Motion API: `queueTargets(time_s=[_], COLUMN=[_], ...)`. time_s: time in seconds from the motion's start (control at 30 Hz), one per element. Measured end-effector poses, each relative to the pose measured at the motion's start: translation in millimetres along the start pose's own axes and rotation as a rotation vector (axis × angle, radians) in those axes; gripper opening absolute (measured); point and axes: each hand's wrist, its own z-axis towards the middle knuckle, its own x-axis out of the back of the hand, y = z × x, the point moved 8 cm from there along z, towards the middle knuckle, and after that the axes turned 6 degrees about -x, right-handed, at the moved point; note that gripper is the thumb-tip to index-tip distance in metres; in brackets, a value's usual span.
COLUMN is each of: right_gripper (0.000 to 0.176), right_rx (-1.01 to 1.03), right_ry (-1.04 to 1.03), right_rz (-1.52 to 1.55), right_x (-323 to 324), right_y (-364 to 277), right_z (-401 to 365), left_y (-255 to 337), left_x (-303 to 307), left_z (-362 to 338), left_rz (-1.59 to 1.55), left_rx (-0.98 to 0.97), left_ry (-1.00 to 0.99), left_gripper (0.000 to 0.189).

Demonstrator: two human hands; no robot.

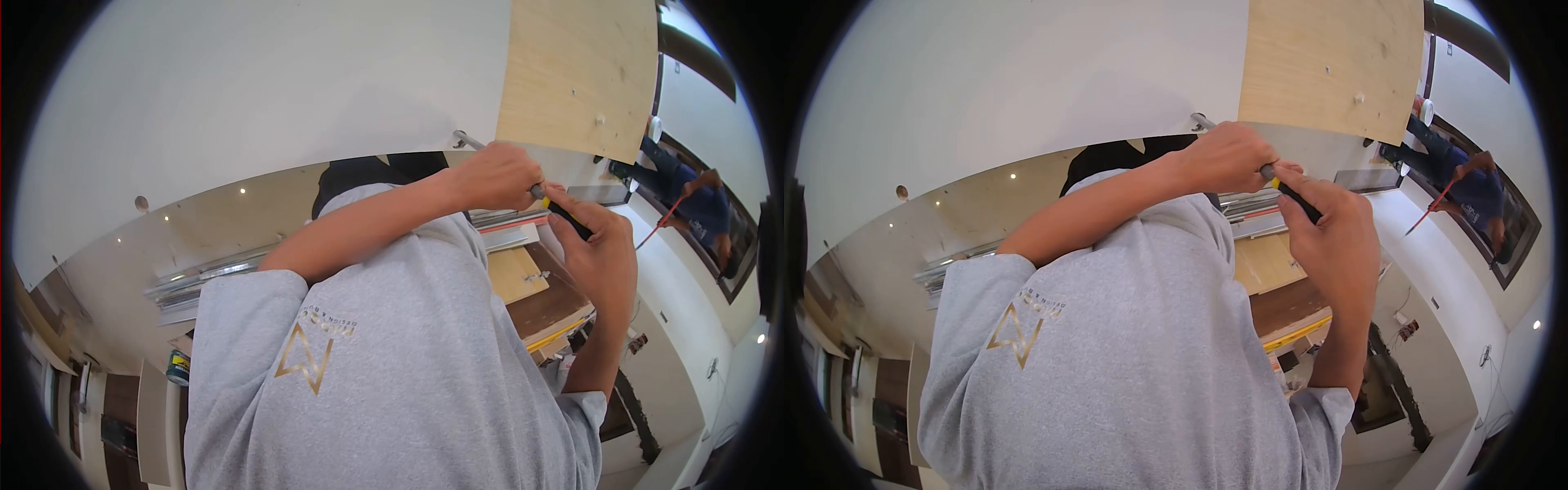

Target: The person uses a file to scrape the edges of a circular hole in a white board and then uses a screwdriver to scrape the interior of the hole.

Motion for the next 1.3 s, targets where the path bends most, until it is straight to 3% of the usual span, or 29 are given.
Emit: queueTargets(time_s=[0.1, 0.3, 0.4, 0.5, 0.6, 0.8, 0.9, 1.0, 1.3], right_gripper=[0.032, 0.032, 0.031, 0.029, 0.030, 0.031, 0.031, 0.032, 0.029], right_rx=[-0.033, -0.107, -0.070, 0.091, 0.120, -0.004, -0.023, -0.059, -0.021], right_ry=[-0.017, -0.023, 0.004, 0.055, 0.081, 0.074, 0.083, 0.057, 0.043], right_rz=[0.002, 0.037, 0.074, -0.215, -0.274, -0.047, -0.048, -0.022, 0.052], right_x=[2.6, -0.8, -3.9, -22.7, -38.2, -17.6, -8.9, -3.3, -7.6], right_y=[-1.6, -0.9, -8.9, -33.6, -31.4, -8.4, -2.4, -4.3, -4.7], right_z=[2.0, -3.0, -6.8, -18.4, -35.3, -21.0, -19.7, -14.2, -17.9], left_y=[3.3, 4.2, 3.9, -2.0, 2.1, -3.3, -0.1, 5.2, 7.1], left_x=[5.6, 5.5, 7.1, 5.4, 6.1, -6.7, -5.1, 1.1, -2.0], left_z=[-1.1, -3.0, -6.5, -21.9, -33.5, -16.3, -10.4, -10.9, -13.0], left_rz=[-0.074, -0.074, -0.052, -0.062, -0.035, 0.003, 0.015, -0.035, -0.008], left_rx=[-0.035, -0.007, 0.009, -0.053, -0.137, -0.098, -0.086, -0.073, -0.051], left_ry=[0.066, -0.005, -0.064, 0.040, 0.192, -0.015, -0.007, 0.137, 0.029], left_gripper=[0.017, 0.013, 0.029, 0.050, 0.063, 0.048, 0.036, 0.031, 0.044])
